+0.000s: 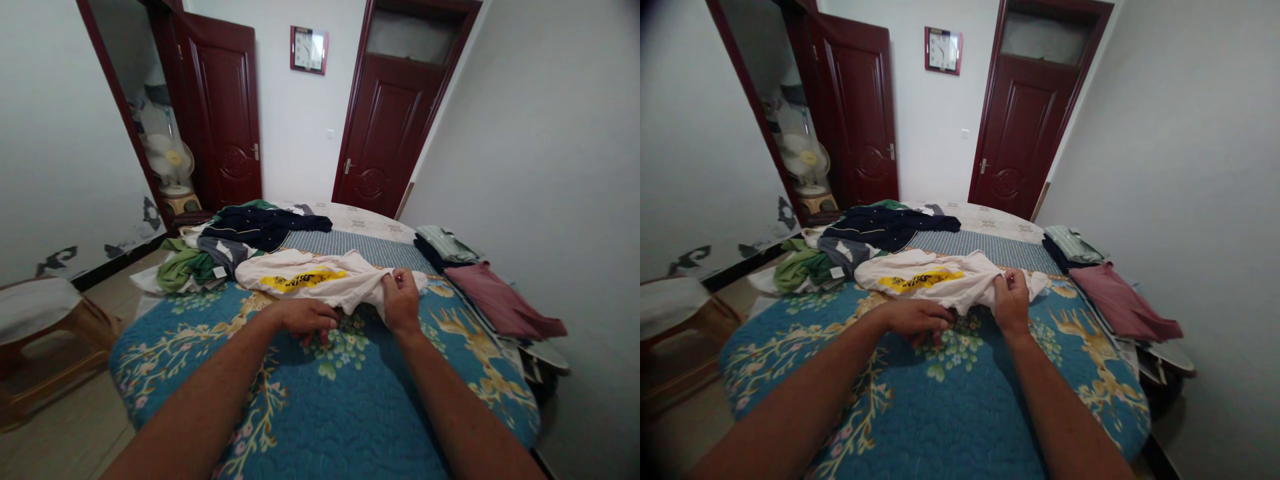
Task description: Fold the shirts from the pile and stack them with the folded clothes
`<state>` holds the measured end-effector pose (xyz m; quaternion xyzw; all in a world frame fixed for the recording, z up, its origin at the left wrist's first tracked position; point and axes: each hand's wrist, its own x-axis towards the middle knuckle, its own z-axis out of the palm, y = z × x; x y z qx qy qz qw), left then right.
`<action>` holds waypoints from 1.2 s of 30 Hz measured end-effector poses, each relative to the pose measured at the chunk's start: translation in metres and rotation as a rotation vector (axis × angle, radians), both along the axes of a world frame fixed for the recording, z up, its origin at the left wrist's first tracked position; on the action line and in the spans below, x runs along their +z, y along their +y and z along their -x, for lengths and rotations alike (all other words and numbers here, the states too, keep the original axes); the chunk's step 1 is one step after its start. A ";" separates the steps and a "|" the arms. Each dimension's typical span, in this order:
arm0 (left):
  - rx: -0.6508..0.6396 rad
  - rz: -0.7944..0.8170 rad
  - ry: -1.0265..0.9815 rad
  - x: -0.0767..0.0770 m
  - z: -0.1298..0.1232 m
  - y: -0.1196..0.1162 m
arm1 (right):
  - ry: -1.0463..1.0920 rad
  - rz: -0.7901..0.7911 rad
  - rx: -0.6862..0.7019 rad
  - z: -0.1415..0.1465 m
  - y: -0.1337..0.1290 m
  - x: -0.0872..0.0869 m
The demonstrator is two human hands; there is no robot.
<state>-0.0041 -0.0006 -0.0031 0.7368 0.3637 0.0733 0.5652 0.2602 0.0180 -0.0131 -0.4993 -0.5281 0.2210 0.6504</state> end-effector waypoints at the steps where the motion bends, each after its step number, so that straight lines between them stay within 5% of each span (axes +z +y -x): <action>1: 0.022 0.004 -0.070 -0.004 -0.005 0.000 | 0.002 0.015 0.005 0.001 0.000 0.000; 5: 0.256 0.029 -0.248 -0.018 -0.021 0.003 | 0.000 -0.023 -0.006 0.002 -0.002 0.002; 9: 0.424 0.254 -0.541 -0.021 -0.033 0.005 | -0.037 -0.063 0.035 0.004 -0.008 0.002; 13: 0.572 0.320 -0.801 -0.017 -0.036 0.009 | -0.344 -0.111 0.183 0.015 -0.019 -0.006; 19: 0.867 0.260 -0.914 -0.007 -0.002 0.032 | -0.684 -0.225 0.525 0.047 -0.034 -0.019; 25: 0.931 0.387 -1.077 0.007 0.044 0.050 | -0.843 -0.213 0.751 0.064 -0.045 -0.021; 27: 1.016 0.367 -1.119 0.010 0.059 0.054 | -0.840 -0.259 0.660 0.053 -0.035 -0.020; 31: 1.225 0.286 -1.184 0.009 0.088 0.065 | -0.740 -0.285 0.200 0.002 0.005 -0.022; 34: 1.312 0.256 -1.220 0.003 0.106 0.073 | -0.752 -0.187 -0.094 -0.044 0.037 -0.033; 36: 1.322 0.219 -1.255 -0.001 0.115 0.076 | -0.813 -0.082 -0.168 -0.067 0.053 -0.046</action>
